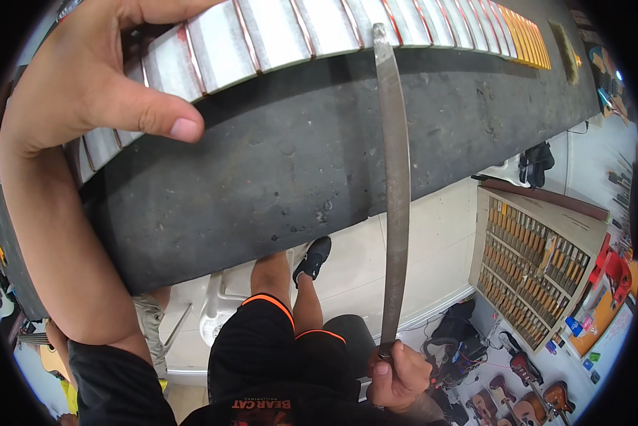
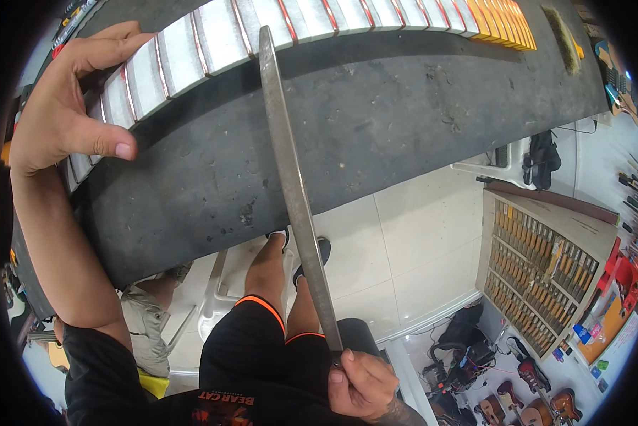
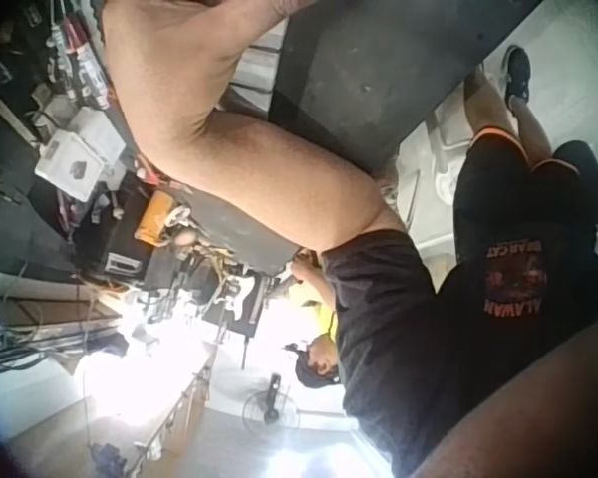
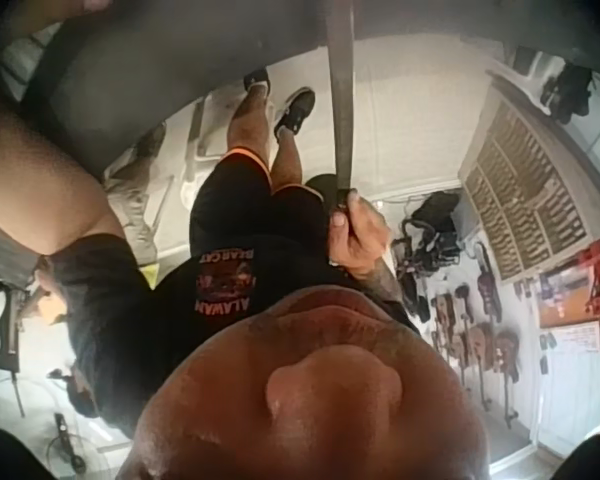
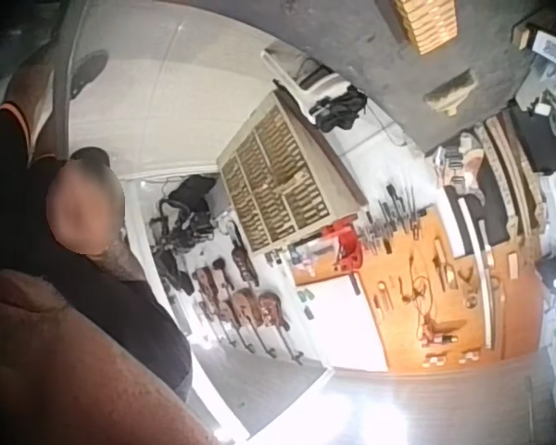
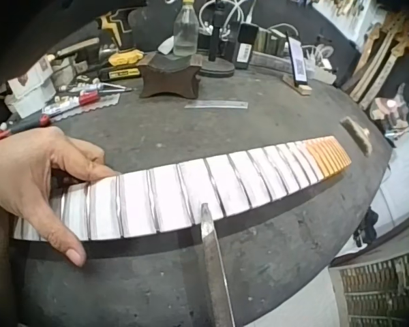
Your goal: The person uses a metal file to smooth down the edges and surfaces of frets on a guitar neck.
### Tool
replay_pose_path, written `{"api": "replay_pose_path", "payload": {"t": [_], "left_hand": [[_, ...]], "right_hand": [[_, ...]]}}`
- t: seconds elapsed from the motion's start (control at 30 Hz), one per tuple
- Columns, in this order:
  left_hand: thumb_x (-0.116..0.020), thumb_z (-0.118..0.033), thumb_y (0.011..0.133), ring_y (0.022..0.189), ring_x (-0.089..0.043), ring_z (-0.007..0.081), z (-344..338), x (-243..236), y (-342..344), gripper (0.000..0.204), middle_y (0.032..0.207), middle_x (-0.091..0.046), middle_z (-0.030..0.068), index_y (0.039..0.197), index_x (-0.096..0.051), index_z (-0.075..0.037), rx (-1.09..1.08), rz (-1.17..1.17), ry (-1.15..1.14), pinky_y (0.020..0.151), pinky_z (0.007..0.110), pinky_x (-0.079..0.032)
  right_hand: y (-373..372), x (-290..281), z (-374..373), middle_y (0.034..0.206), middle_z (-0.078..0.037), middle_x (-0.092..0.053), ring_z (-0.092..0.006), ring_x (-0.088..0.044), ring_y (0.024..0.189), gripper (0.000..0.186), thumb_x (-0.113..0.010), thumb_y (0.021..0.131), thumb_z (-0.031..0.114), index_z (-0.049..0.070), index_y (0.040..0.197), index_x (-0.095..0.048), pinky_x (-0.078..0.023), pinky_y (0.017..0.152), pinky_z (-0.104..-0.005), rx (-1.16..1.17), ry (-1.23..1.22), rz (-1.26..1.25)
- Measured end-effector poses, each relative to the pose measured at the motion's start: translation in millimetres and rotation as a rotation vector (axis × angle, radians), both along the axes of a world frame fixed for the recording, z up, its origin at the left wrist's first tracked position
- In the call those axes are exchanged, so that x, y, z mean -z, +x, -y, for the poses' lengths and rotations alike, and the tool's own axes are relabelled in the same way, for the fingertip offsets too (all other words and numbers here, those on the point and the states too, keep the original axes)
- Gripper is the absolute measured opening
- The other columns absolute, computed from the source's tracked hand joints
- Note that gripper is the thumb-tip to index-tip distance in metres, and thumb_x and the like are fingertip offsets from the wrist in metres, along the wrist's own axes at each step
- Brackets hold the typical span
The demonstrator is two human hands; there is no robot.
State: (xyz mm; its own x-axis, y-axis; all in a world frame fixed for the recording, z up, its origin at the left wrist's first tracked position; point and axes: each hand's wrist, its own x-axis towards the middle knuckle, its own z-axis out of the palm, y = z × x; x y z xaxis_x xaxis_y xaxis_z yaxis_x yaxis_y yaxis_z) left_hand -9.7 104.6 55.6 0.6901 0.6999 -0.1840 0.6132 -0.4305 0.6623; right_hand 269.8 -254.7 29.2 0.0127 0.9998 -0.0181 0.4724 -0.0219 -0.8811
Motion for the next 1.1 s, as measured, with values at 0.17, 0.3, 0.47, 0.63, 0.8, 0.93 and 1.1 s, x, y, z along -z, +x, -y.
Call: {"api": "replay_pose_path", "payload": {"t": [0.17,0.3,0.47,0.63,0.8,0.93,1.1], "left_hand": [[-0.095,-0.042,0.046,0.087,-0.050,0.0138,-3,8,3,0.090,0.091,-0.050,0.0014,0.116,-0.065,0.006,-0.009,0.007,-0.039,0.079,0.027,-0.037],[-0.095,-0.044,0.046,0.087,-0.050,0.0136,-3,9,5,0.090,0.091,-0.050,0.0014,0.115,-0.065,0.006,0.018,-0.001,-0.011,0.078,0.027,-0.037],[-0.095,-0.045,0.045,0.087,-0.051,0.0137,-3,5,2,0.091,0.091,-0.050,0.0014,0.115,-0.065,0.005,0.013,-0.039,0.006,0.078,0.026,-0.037],[-0.095,-0.045,0.046,0.088,-0.051,0.0139,-4,6,1,0.091,0.092,-0.050,0.0019,0.115,-0.065,0.005,0.028,-0.028,0.003,0.078,0.026,-0.037],[-0.095,-0.043,0.046,0.089,-0.051,0.0142,-1,7,1,0.090,0.093,-0.050,0.0021,0.116,-0.065,0.005,0.001,-0.004,-0.020,0.080,0.026,-0.038],[-0.095,-0.042,0.046,0.089,-0.051,0.0146,-2,13,8,0.090,0.094,-0.051,0.0022,0.115,-0.065,0.005,0.020,0.011,-0.009,0.082,0.026,-0.038],[-0.095,-0.043,0.045,0.089,-0.051,0.0148,-1,1,-5,0.090,0.094,-0.051,0.0023,0.115,-0.065,0.006,0.013,-0.014,0.031,0.082,0.027,-0.038]], "right_hand": [[-7,-2,-4,0.062,-0.012,-0.060,-0.0164,-0.053,0.047,0.053,-0.054,0.084,-0.002,-0.005,0.137,-0.048,-0.043,0.044,-0.0276,0.019,0.031,0.064],[-6,-2,-2,0.063,-0.014,-0.061,-0.0178,-0.054,0.048,0.053,-0.055,0.084,-0.002,-0.006,0.136,-0.048,-0.044,0.045,-0.0284,0.033,0.015,0.113],[-8,-1,-10,0.064,-0.014,-0.062,-0.0183,-0.054,0.048,0.053,-0.055,0.082,-0.003,-0.007,0.135,-0.049,-0.044,0.045,-0.0287,-0.005,0.076,0.155],[-6,-1,-8,0.065,-0.015,-0.062,-0.0191,-0.054,0.049,0.053,-0.054,0.081,-0.003,-0.007,0.134,-0.050,-0.044,0.045,-0.0288,-0.029,0.054,0.148],[-6,-5,-13,0.066,-0.015,-0.061,-0.0199,-0.055,0.050,0.056,-0.055,0.080,-0.005,-0.007,0.136,-0.049,-0.046,0.047,-0.0295,-0.050,0.042,0.210],[-4,-5,-46,0.067,-0.014,-0.062,-0.0202,-0.057,0.052,0.056,-0.055,0.080,-0.005,-0.008,0.136,-0.048,-0.048,0.050,-0.0294,-0.065,0.081,0.188],[-22,-13,-127,0.070,-0.014,-0.064,-0.0200,-0.062,0.055,0.052,-0.062,0.074,-0.012,-0.009,0.126,-0.060,-0.051,0.054,-0.0262,-0.003,0.105,0.133]]}}
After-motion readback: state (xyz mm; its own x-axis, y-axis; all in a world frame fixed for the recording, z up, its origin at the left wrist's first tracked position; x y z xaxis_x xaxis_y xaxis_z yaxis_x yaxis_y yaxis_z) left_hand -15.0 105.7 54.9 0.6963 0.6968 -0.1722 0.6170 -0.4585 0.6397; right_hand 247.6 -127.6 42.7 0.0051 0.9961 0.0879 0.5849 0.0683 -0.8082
